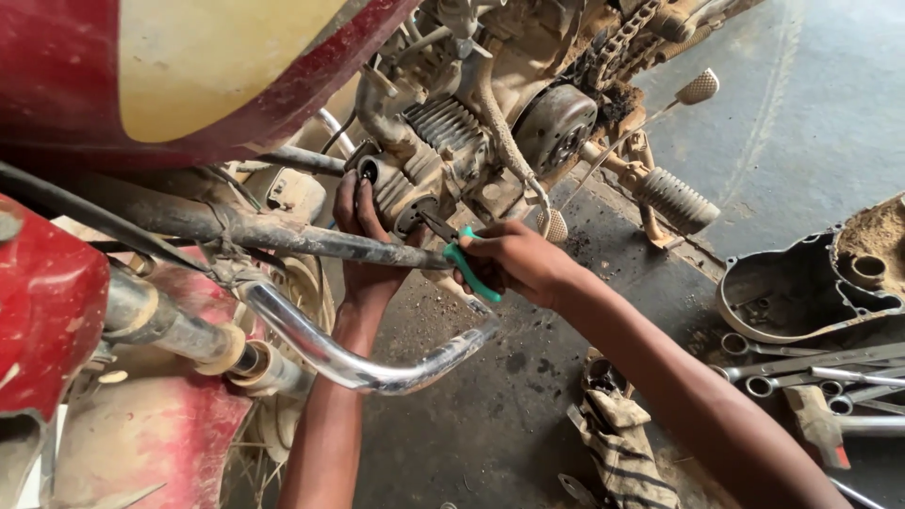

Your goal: The person works on the cylinder assembly of a motorcycle engine, holding the cylinder with one hand while using pliers to grip and manipulate a small component, likely a piston pin or circlip, inside the cylinder bore. They repeatedly reposition the pliers, adjust the part by hand, and reach for the tool on the ground between attempts.

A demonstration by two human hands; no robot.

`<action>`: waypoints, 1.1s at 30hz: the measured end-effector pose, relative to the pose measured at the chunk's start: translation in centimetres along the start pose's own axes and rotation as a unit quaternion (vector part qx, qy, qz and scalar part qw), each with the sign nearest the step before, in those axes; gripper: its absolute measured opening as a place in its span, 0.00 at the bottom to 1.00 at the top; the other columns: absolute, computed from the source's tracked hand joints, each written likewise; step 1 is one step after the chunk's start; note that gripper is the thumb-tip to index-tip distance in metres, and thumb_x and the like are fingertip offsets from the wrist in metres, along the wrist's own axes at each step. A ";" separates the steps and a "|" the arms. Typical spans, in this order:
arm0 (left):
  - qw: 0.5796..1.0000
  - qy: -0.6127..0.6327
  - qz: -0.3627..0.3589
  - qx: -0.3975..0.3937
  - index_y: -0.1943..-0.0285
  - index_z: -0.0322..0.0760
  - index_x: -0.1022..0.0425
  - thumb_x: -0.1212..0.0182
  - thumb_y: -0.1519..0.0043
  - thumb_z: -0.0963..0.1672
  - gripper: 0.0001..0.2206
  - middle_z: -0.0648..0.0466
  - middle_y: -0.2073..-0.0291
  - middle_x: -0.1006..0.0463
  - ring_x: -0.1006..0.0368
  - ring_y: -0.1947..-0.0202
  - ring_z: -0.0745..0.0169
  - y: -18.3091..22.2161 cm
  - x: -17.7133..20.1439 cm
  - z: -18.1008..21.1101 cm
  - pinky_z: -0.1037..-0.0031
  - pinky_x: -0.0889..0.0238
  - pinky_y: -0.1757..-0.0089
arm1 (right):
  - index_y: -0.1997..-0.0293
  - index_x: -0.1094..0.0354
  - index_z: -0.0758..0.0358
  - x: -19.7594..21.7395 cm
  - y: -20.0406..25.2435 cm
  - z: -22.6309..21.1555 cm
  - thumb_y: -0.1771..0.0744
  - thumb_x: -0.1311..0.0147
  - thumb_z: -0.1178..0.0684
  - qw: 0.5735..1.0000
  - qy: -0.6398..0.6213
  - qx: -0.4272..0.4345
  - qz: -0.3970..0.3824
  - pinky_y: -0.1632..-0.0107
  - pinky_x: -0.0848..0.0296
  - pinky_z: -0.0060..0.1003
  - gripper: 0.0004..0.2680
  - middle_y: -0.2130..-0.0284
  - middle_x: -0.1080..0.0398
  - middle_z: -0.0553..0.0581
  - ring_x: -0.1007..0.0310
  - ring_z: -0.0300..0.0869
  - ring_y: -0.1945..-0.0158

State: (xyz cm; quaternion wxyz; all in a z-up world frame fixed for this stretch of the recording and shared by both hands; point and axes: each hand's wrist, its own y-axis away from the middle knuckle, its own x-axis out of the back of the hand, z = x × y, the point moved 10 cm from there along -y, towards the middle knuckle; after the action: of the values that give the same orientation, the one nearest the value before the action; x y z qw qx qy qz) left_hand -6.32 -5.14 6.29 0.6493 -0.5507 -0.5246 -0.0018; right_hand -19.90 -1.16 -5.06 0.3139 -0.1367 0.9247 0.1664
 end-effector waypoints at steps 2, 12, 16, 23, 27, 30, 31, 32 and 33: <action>1.000 -0.006 0.002 -0.005 0.23 0.25 0.54 0.37 0.33 0.58 0.43 0.30 0.28 0.50 0.47 0.27 0.29 0.4 -0.5 -0.4 0.43 0.45 0.31 | 0.48 0.33 0.76 0.4 -0.5 0.7 0.30 0.55 0.53 0.999 0.003 0.023 -0.030 0.69 0.26 0.32 0.12 0.68 0.23 0.63 0.24 0.41 0.71; 0.999 0.027 -0.001 0.024 0.24 0.26 0.52 0.33 0.34 0.54 0.41 0.31 0.28 0.49 0.47 0.27 0.28 -0.5 -0.2 0.2 0.44 0.48 0.31 | 0.56 0.33 0.79 0.8 -1.5 0.5 0.29 0.56 0.58 0.983 -0.148 0.014 -0.109 0.66 0.21 0.36 0.09 0.70 0.24 0.66 0.24 0.43 0.71; 0.999 0.023 0.010 0.033 0.24 0.27 0.52 0.30 0.35 0.52 0.41 0.33 0.28 0.49 0.47 0.27 0.28 -0.3 -0.5 0.4 0.44 0.48 0.31 | 0.55 0.30 0.78 1.7 -2.1 -0.8 0.29 0.53 0.58 0.997 -0.051 -0.012 -0.052 0.68 0.25 0.34 0.09 0.70 0.23 0.67 0.24 0.43 0.73; 0.999 0.034 0.010 0.037 0.26 0.26 0.50 0.24 0.38 0.49 0.41 0.33 0.29 0.48 0.47 0.28 0.30 -0.4 -1.4 -0.1 0.45 0.47 0.33 | 0.56 0.31 0.81 1.1 -1.3 -1.8 0.29 0.53 0.57 0.998 -0.007 0.012 -0.066 0.62 0.20 0.38 0.11 0.70 0.24 0.66 0.22 0.45 0.70; 0.999 0.015 0.010 0.032 0.27 0.27 0.49 0.23 0.39 0.50 0.41 0.34 0.30 0.46 0.45 0.29 0.31 -0.4 -1.5 -0.3 0.46 0.45 0.33 | 0.55 0.31 0.81 1.7 -1.7 -1.9 0.29 0.51 0.55 0.996 0.007 0.025 -0.089 0.63 0.22 0.39 0.12 0.70 0.25 0.67 0.23 0.45 0.70; 0.998 0.040 0.005 0.058 0.26 0.26 0.49 0.24 0.38 0.50 0.41 0.33 0.30 0.46 0.45 0.29 0.30 -0.3 -1.5 -0.6 0.47 0.45 0.32 | 0.54 0.30 0.78 1.7 -2.2 -2.1 0.31 0.51 0.53 0.996 0.026 -0.024 -0.082 0.62 0.21 0.38 0.12 0.68 0.23 0.65 0.23 0.44 0.69; 0.997 0.036 0.003 0.061 0.26 0.26 0.49 0.24 0.38 0.50 0.41 0.33 0.30 0.46 0.45 0.29 0.30 -0.1 -1.0 -0.7 0.47 0.45 0.32 | 0.54 0.30 0.78 1.4 -2.1 -2.0 0.31 0.51 0.53 0.996 0.025 -0.027 -0.085 0.62 0.21 0.38 0.12 0.68 0.23 0.65 0.23 0.44 0.69; 0.997 0.061 0.000 0.049 0.25 0.26 0.50 0.27 0.37 0.51 0.40 0.33 0.29 0.47 0.46 0.28 0.31 -0.4 -0.8 -0.6 0.47 0.46 0.32 | 0.55 0.29 0.78 1.6 -2.2 -2.6 0.31 0.51 0.53 0.996 0.054 -0.012 -0.074 0.63 0.21 0.37 0.12 0.69 0.23 0.66 0.23 0.44 0.70; 0.996 0.085 -0.004 0.038 0.25 0.27 0.50 0.30 0.36 0.52 0.40 0.33 0.29 0.47 0.47 0.27 0.32 -0.6 -0.7 -0.5 0.47 0.46 0.31 | 0.57 0.28 0.79 1.8 -2.2 -3.2 0.31 0.50 0.52 0.995 0.083 0.003 -0.063 0.64 0.22 0.37 0.13 0.70 0.23 0.66 0.23 0.45 0.70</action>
State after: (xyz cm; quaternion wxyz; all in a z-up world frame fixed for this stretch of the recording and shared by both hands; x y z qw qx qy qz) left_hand -6.64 -6.12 6.36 0.7119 -0.5214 -0.4695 -0.0310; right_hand -22.22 -4.66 -4.28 0.2461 -0.2076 0.9376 0.1317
